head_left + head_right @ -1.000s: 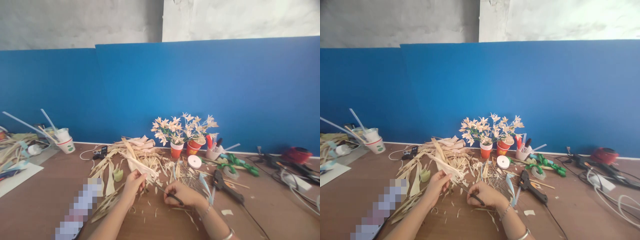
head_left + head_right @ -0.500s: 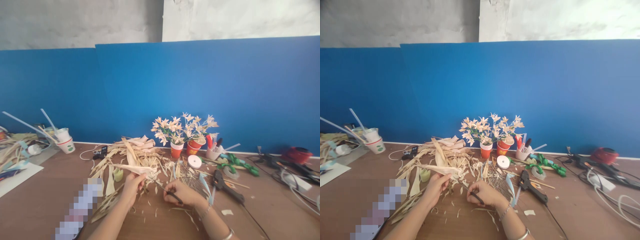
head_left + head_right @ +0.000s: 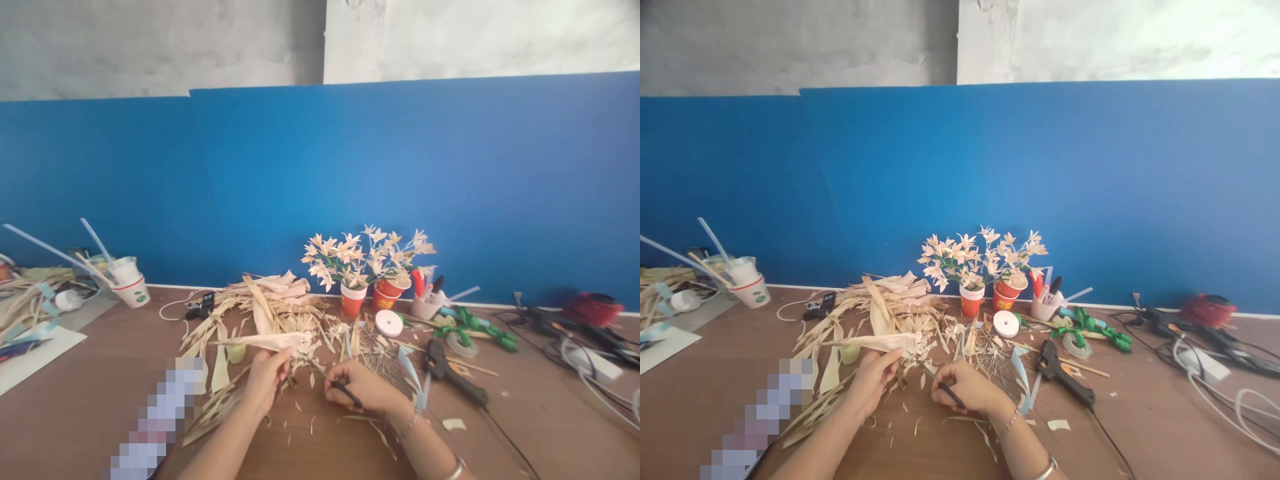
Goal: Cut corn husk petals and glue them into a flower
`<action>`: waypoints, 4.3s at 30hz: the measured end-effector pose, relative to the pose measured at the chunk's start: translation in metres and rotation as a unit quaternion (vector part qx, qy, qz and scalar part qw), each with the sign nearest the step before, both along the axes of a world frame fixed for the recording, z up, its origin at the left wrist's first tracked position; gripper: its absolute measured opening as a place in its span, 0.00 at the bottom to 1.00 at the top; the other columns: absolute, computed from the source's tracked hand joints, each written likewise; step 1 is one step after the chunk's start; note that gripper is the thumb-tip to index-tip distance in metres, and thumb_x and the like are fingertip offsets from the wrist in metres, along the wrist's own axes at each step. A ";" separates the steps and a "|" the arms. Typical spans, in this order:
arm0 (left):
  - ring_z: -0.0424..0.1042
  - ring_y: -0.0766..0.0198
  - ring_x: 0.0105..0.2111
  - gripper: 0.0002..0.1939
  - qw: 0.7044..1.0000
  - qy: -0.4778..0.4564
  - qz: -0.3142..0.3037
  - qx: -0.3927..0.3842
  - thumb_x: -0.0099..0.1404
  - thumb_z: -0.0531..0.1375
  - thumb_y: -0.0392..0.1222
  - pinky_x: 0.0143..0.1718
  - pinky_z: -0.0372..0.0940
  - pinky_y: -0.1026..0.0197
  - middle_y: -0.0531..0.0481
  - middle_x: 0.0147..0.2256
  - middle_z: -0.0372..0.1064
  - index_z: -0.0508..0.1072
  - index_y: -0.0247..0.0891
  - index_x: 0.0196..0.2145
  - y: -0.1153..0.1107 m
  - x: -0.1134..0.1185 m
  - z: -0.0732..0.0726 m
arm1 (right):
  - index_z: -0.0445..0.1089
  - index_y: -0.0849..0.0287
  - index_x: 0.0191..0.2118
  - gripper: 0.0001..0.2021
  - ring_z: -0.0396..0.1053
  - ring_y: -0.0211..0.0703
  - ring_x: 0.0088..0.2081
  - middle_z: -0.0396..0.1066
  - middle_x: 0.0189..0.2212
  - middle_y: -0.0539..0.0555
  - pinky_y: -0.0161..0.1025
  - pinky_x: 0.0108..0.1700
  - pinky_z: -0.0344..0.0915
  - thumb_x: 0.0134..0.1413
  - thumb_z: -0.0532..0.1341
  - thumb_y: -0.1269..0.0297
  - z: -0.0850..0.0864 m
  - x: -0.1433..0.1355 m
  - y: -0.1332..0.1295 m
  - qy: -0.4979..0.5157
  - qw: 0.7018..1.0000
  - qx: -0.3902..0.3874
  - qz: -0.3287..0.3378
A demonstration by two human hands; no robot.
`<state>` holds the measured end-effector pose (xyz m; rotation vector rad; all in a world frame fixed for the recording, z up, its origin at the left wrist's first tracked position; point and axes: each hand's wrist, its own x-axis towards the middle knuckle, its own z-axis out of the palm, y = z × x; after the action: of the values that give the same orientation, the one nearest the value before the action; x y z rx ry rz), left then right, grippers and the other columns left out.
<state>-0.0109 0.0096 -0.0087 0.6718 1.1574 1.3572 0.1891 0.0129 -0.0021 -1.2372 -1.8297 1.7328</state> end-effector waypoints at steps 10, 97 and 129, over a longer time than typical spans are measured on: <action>0.55 0.75 0.16 0.11 1.000 0.000 -0.009 0.000 0.43 0.67 0.40 0.16 0.47 0.72 0.57 0.15 0.60 0.69 0.32 0.21 0.000 0.001 -0.004 | 0.67 0.61 0.26 0.04 0.50 0.26 0.10 0.59 0.11 0.41 0.25 0.12 0.44 0.39 0.58 0.68 -0.012 0.000 0.002 0.022 0.999 -0.024 -0.007; 0.50 0.76 0.09 0.18 0.986 0.151 -0.074 -0.002 0.50 0.62 0.52 0.13 0.40 0.71 0.56 0.10 0.60 0.61 0.37 0.18 -0.003 0.000 -0.003 | 0.72 0.63 0.29 0.07 0.56 0.26 0.11 0.63 0.13 0.43 0.22 0.11 0.50 0.43 0.61 0.66 -0.003 0.013 0.003 -0.020 0.997 -0.054 0.060; 0.48 0.76 0.10 0.17 0.986 0.142 -0.089 -0.007 0.50 0.62 0.51 0.13 0.40 0.72 0.60 0.09 0.54 0.61 0.37 0.18 -0.004 0.000 -0.001 | 0.72 0.62 0.28 0.06 0.55 0.27 0.12 0.62 0.12 0.43 0.24 0.13 0.49 0.41 0.61 0.68 0.003 0.018 0.004 -0.028 0.996 -0.058 0.067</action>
<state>-0.0108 0.0055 -0.0097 0.9577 1.2964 1.1263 0.2068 0.0168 0.0012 -1.2430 -1.9074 1.9185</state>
